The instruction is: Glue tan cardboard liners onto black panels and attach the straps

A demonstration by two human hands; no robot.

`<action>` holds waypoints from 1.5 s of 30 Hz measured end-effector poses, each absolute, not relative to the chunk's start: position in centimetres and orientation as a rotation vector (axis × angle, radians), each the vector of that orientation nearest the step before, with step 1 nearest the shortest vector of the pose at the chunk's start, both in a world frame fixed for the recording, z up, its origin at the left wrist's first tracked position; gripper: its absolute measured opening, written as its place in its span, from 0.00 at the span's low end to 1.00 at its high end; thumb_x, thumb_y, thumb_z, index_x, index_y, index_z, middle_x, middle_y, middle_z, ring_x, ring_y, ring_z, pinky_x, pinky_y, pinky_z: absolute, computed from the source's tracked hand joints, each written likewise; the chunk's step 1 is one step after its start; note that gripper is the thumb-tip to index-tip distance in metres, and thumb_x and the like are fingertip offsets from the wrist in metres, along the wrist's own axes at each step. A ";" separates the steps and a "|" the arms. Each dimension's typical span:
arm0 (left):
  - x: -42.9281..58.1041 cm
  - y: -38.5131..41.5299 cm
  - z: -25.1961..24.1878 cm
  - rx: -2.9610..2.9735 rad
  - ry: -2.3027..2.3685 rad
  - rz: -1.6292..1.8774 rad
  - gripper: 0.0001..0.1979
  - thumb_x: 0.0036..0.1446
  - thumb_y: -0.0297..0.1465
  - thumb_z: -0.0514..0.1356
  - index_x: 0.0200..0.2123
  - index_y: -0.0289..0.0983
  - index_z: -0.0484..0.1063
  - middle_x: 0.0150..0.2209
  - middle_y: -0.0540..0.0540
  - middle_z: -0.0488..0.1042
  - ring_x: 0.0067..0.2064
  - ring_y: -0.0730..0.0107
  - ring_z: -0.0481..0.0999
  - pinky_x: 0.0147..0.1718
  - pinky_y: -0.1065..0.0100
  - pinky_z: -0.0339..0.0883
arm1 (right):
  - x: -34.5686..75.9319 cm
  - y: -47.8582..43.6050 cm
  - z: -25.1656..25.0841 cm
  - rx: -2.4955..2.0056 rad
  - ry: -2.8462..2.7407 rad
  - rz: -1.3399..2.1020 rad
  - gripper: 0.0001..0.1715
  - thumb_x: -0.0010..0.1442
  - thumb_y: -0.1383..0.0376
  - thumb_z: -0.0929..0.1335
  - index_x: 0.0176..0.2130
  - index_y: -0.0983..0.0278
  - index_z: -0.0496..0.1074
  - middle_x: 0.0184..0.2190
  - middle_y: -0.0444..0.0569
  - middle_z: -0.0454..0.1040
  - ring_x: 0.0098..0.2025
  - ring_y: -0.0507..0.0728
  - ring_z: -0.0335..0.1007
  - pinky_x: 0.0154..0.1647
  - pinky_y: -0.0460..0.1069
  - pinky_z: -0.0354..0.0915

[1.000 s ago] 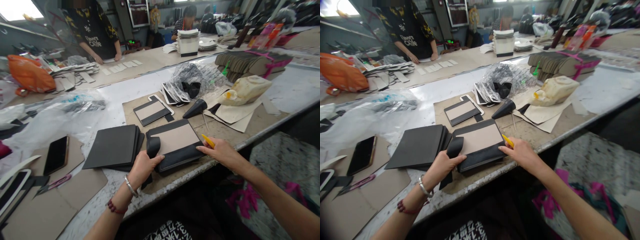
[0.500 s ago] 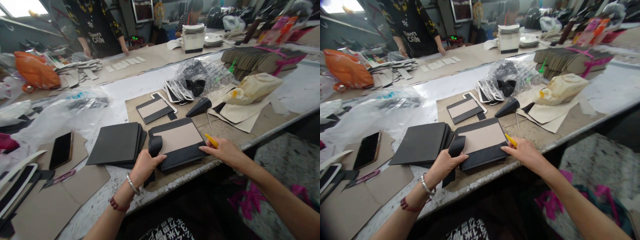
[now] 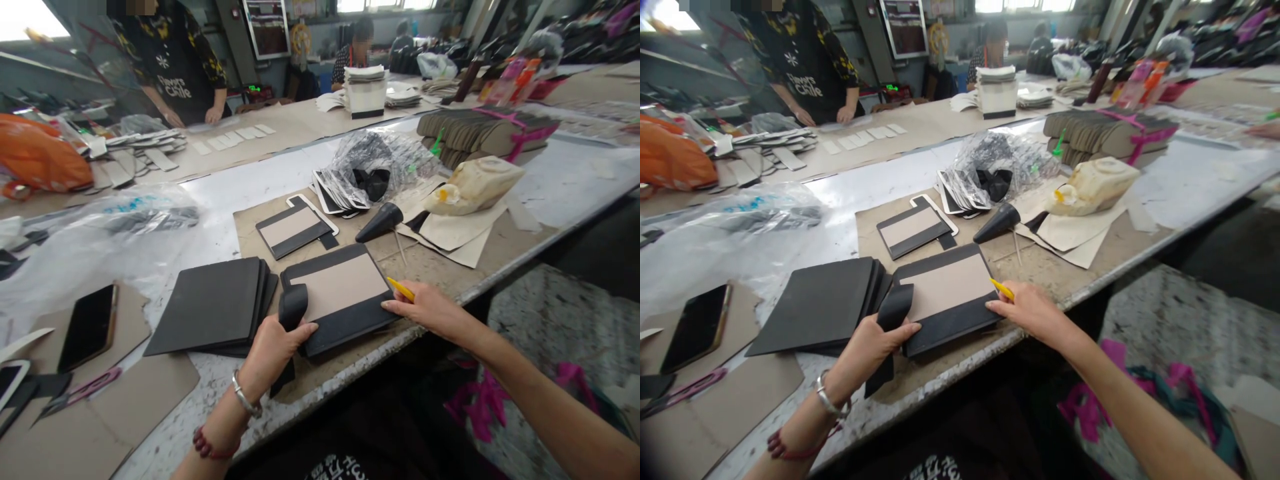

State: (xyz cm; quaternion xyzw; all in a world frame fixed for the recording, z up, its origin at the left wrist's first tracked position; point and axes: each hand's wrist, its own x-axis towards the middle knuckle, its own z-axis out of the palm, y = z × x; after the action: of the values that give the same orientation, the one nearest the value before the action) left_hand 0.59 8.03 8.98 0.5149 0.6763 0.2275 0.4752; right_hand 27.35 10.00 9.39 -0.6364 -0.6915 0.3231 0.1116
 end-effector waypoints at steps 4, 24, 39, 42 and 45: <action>0.6 7.9 8.5 1.249 1.675 0.548 0.16 0.39 0.44 0.63 0.21 0.36 0.67 0.18 0.53 0.65 0.22 0.72 0.61 0.24 0.68 0.55 | 27.4 9.9 8.9 -1.891 -2.004 0.975 0.15 0.55 0.55 0.64 0.25 0.62 0.59 0.21 0.43 0.64 0.25 0.53 0.60 0.27 0.47 0.53; 0.6 6.2 5.9 1.237 1.755 0.729 0.20 0.38 0.48 0.62 0.20 0.39 0.60 0.20 0.52 0.64 0.25 0.67 0.63 0.29 0.65 0.54 | 21.3 7.1 9.4 -1.998 -2.348 -0.038 0.14 0.63 0.55 0.62 0.36 0.63 0.65 0.32 0.49 0.74 0.33 0.60 0.74 0.24 0.48 0.52; 0.8 5.9 5.8 1.181 1.690 0.870 0.17 0.40 0.42 0.64 0.20 0.39 0.60 0.19 0.53 0.64 0.24 0.69 0.64 0.27 0.68 0.54 | 24.7 6.9 9.0 -2.269 -2.258 0.002 0.14 0.66 0.63 0.58 0.37 0.64 0.70 0.36 0.52 0.72 0.39 0.59 0.71 0.37 0.50 0.61; 0.7 5.9 5.9 1.183 1.668 0.876 0.17 0.41 0.41 0.64 0.19 0.39 0.60 0.19 0.53 0.64 0.24 0.70 0.64 0.27 0.68 0.54 | 25.2 7.3 9.3 -2.247 -2.153 0.113 0.17 0.65 0.60 0.58 0.35 0.65 0.70 0.35 0.54 0.70 0.37 0.60 0.70 0.38 0.52 0.61; 0.6 6.0 5.9 1.185 1.641 0.881 0.17 0.41 0.41 0.64 0.19 0.39 0.60 0.19 0.53 0.64 0.24 0.70 0.63 0.28 0.68 0.54 | 25.9 8.0 10.1 -2.121 -1.944 0.333 0.16 0.61 0.57 0.60 0.32 0.64 0.69 0.32 0.52 0.70 0.36 0.59 0.68 0.38 0.52 0.61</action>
State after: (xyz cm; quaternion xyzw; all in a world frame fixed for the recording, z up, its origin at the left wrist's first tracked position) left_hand 0.57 5.99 5.89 0.4793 0.6637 0.3563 0.4503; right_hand 25.86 8.03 10.14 -0.7268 -0.6662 0.1142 0.1223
